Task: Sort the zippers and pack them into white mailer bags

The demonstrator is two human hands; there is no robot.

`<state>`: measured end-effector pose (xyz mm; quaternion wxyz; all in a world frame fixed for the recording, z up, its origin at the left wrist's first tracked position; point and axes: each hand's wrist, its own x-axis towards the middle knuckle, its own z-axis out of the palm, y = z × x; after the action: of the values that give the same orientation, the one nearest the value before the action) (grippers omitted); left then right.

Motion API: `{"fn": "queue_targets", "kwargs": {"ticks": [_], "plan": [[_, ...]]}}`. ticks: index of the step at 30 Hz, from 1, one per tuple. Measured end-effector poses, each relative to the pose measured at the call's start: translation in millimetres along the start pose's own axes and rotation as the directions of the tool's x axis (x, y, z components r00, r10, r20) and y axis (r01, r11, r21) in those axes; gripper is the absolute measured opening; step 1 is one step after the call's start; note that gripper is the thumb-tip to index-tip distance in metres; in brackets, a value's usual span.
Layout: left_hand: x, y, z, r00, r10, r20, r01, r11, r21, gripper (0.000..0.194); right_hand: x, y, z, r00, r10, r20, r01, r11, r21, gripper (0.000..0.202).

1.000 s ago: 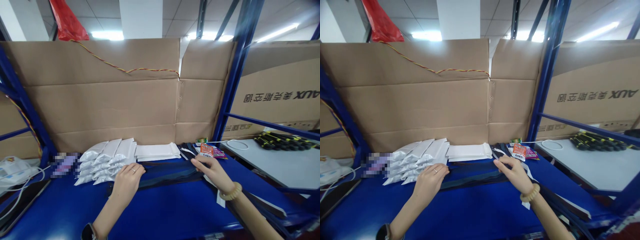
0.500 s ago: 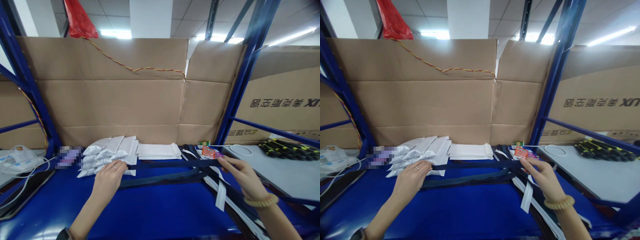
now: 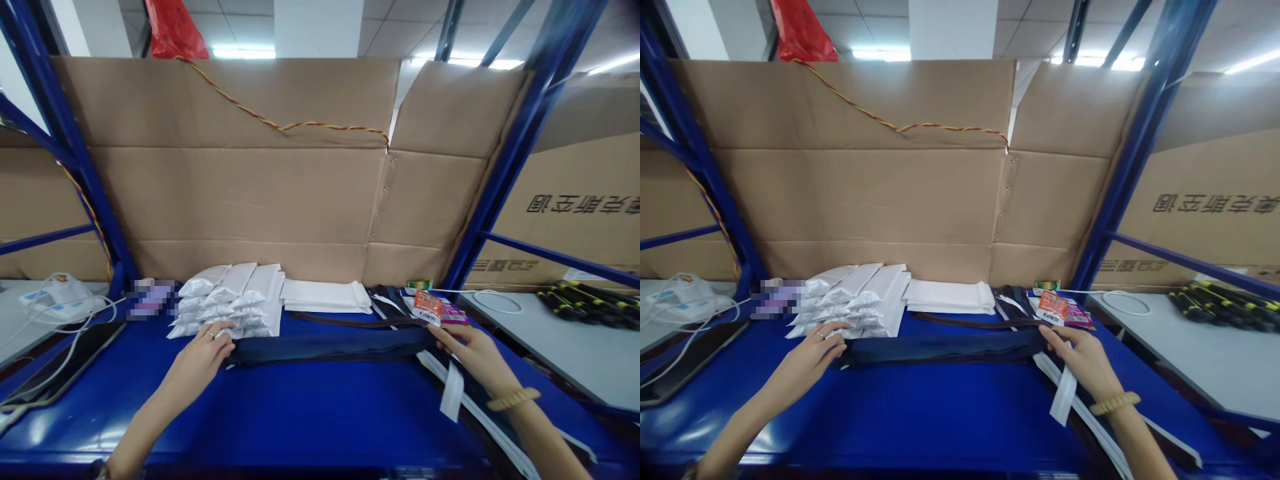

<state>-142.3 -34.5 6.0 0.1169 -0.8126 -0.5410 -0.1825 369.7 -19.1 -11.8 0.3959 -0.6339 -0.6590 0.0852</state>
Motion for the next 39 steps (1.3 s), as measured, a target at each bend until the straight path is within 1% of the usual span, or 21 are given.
{"fn": "queue_targets", "kwargs": {"ticks": [3,4,7,10,12,14,15,16,18,20,21,23,24,26,29,31,35,39], "plan": [[-2.6,-6.9,9.4,1.0,-0.001,-0.019,0.001,1.0,-0.023,0.032,-1.0,0.3,17.7,0.988,-0.042,0.149,0.063,0.988,-0.141,0.049],[-3.4,-9.1,12.5,0.999,-0.003,-0.033,0.002,1.0,-0.01,0.031,-1.5,-0.3,23.0,0.987,-0.056,0.152,0.085,0.977,-0.194,0.049],[-4.6,-13.8,18.0,0.997,-0.007,-0.077,0.011,0.998,0.056,0.027,-1.7,-1.6,35.1,0.99,-0.066,0.122,0.106,0.926,-0.361,0.044],[-3.3,-10.8,16.0,0.989,-0.017,-0.145,0.03,0.995,0.091,0.023,1.3,-2.2,40.2,0.995,-0.068,0.068,0.092,0.879,-0.468,0.037],[0.3,-0.2,12.5,0.983,-0.025,-0.18,0.04,0.996,0.076,0.022,5.7,-5.8,42.6,0.995,-0.101,-0.026,0.072,0.85,-0.522,0.036],[8.2,18.5,10.0,0.983,-0.004,-0.182,0.012,0.999,0.042,0.021,12.7,-15.2,48.6,0.983,-0.149,-0.104,0.068,0.832,-0.551,0.034],[14.5,30.3,9.7,0.986,0.023,-0.166,-0.019,1.0,0.022,0.021,17.3,-22.5,54.3,0.98,-0.172,-0.101,0.091,0.836,-0.54,0.031],[22.6,43.2,10.3,0.988,0.063,-0.14,-0.064,0.998,0.002,0.021,22.6,-31.5,62.1,0.979,-0.195,-0.067,0.134,0.85,-0.509,0.029],[44.3,68.8,14.5,0.989,0.135,-0.061,-0.137,0.99,-0.041,0.021,35.1,-52.6,84.4,0.968,-0.239,0.079,0.251,0.89,-0.381,0.023],[70.6,89.6,23.3,0.982,0.189,0.019,-0.187,0.979,-0.08,0.019,48.8,-74.4,113.4,0.931,-0.288,0.225,0.339,0.91,-0.24,0.019],[83.8,96.8,29.2,0.98,0.195,0.045,-0.19,0.977,-0.1,0.017,55.5,-83.9,128.8,0.908,-0.306,0.285,0.365,0.913,-0.184,0.018],[106.5,103.7,43.3,0.981,0.161,0.108,-0.149,0.982,-0.114,0.02,67.3,-98.4,157.4,0.866,-0.317,0.388,0.376,0.923,-0.085,0.022],[114.8,103.7,50.7,0.982,0.129,0.139,-0.113,0.987,-0.114,0.023,71.9,-102.8,169.2,0.857,-0.306,0.416,0.361,0.93,-0.06,0.024],[124.4,98.6,64.7,0.985,0.067,0.16,-0.049,0.992,-0.112,0.029,77.6,-106.4,186.4,0.854,-0.292,0.432,0.352,0.934,-0.064,0.02],[125.2,86.6,79.8,0.99,0.033,0.139,-0.014,0.991,-0.132,0.033,77.9,-102.3,196.4,0.86,-0.283,0.424,0.353,0.931,-0.095,0.008],[122.3,80.8,84.6,0.988,0.036,0.148,-0.012,0.987,-0.162,0.031,74.8,-97.5,196.2,0.864,-0.282,0.417,0.355,0.929,-0.106,0.008],[120.2,78.8,86.0,0.979,0.022,0.202,0.017,0.982,-0.188,0.025,70.4,-90.6,189.7,0.861,-0.284,0.422,0.356,0.929,-0.102,0.015],[121.8,85.1,83.7,0.973,-0.05,0.227,0.083,0.987,-0.138,0.022,73.2,-87.0,181.7,0.847,-0.328,0.419,0.367,0.93,-0.015,0.017]]}}
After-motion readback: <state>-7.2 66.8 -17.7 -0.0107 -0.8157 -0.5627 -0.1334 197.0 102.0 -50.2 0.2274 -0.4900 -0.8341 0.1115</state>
